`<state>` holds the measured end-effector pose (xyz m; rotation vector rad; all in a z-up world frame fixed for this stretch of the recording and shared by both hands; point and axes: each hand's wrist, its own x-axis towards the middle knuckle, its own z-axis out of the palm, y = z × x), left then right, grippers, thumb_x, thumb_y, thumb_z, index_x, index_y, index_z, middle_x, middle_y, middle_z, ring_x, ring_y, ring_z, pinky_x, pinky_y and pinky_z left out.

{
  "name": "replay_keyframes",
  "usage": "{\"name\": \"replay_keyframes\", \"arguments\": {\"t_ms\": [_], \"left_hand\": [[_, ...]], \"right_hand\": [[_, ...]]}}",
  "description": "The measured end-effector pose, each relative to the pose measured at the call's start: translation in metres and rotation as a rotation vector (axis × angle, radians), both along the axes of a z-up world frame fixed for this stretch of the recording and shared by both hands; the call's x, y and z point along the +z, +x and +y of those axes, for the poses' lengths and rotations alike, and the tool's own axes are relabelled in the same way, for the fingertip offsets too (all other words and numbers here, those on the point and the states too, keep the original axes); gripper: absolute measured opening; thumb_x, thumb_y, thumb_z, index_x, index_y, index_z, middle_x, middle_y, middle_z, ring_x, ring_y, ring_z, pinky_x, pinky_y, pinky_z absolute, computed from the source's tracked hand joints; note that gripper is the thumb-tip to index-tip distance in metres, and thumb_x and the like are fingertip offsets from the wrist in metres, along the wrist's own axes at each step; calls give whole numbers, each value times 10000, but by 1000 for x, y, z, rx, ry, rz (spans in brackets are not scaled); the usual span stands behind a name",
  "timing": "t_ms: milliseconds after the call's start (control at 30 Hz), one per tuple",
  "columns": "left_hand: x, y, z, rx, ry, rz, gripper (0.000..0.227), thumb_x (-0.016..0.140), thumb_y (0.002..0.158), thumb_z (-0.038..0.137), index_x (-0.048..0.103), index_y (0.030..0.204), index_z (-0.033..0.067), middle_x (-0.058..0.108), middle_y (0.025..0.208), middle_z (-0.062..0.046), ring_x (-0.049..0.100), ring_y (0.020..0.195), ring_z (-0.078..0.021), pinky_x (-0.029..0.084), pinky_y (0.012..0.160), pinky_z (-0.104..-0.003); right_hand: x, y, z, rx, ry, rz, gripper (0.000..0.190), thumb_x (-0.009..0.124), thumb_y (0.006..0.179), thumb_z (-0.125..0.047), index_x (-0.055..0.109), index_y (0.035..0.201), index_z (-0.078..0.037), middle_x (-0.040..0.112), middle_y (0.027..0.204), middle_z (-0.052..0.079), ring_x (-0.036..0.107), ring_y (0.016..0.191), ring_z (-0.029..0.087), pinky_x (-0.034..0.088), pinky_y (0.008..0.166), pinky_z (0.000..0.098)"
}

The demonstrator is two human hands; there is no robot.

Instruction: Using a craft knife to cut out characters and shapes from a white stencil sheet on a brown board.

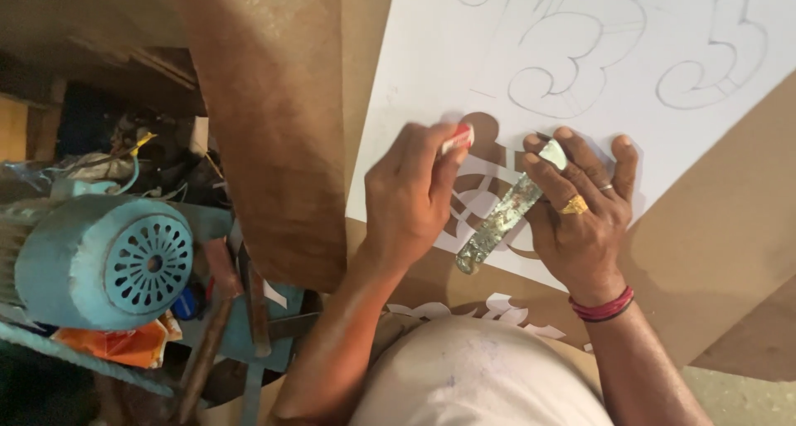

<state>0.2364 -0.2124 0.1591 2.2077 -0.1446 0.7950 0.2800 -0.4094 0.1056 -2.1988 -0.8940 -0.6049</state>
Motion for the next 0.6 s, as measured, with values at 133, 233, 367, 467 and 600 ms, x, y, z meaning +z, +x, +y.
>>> {"name": "replay_keyframes", "arguments": {"t_ms": [133,233,367,467,600], "left_hand": [[7,17,-6,2,62,-15,170,687,1034,42,593,1175,38,641,947,-94,665,773,-240,524,661,-360],[4,24,-10,-20,142,5,155,677,1040,58,582,1161,45,638,959,-94,664,792,-259,528,672,-371],[5,24,-10,-63,225,-3,148,665,1042,66,575,1158,46,623,951,-92,659,815,-268,535,694,-381],[6,25,-7,-56,284,-26,144,666,1041,68,574,1150,51,622,949,-81,653,821,-252,537,711,-380],[9,29,-4,28,325,-57,139,684,1043,72,583,1136,51,619,924,-70,644,802,-230,531,701,-374]], "right_hand": [[2,0,1,7,12,-12,370,659,885,60,673,1223,-90,735,1297,74,610,1381,294,226,1276,530],[2,0,-1,6,12,-10,388,667,877,64,674,1232,-92,734,1298,76,608,1378,293,229,1269,532],[2,1,-1,18,23,-11,385,685,890,55,668,1244,-96,729,1301,74,604,1383,286,231,1261,531],[2,0,0,19,17,-9,380,691,895,50,667,1243,-103,728,1303,69,602,1384,282,227,1263,535],[4,1,-1,16,13,-3,379,695,894,42,663,1244,-102,728,1304,67,600,1382,280,223,1259,539]]}}
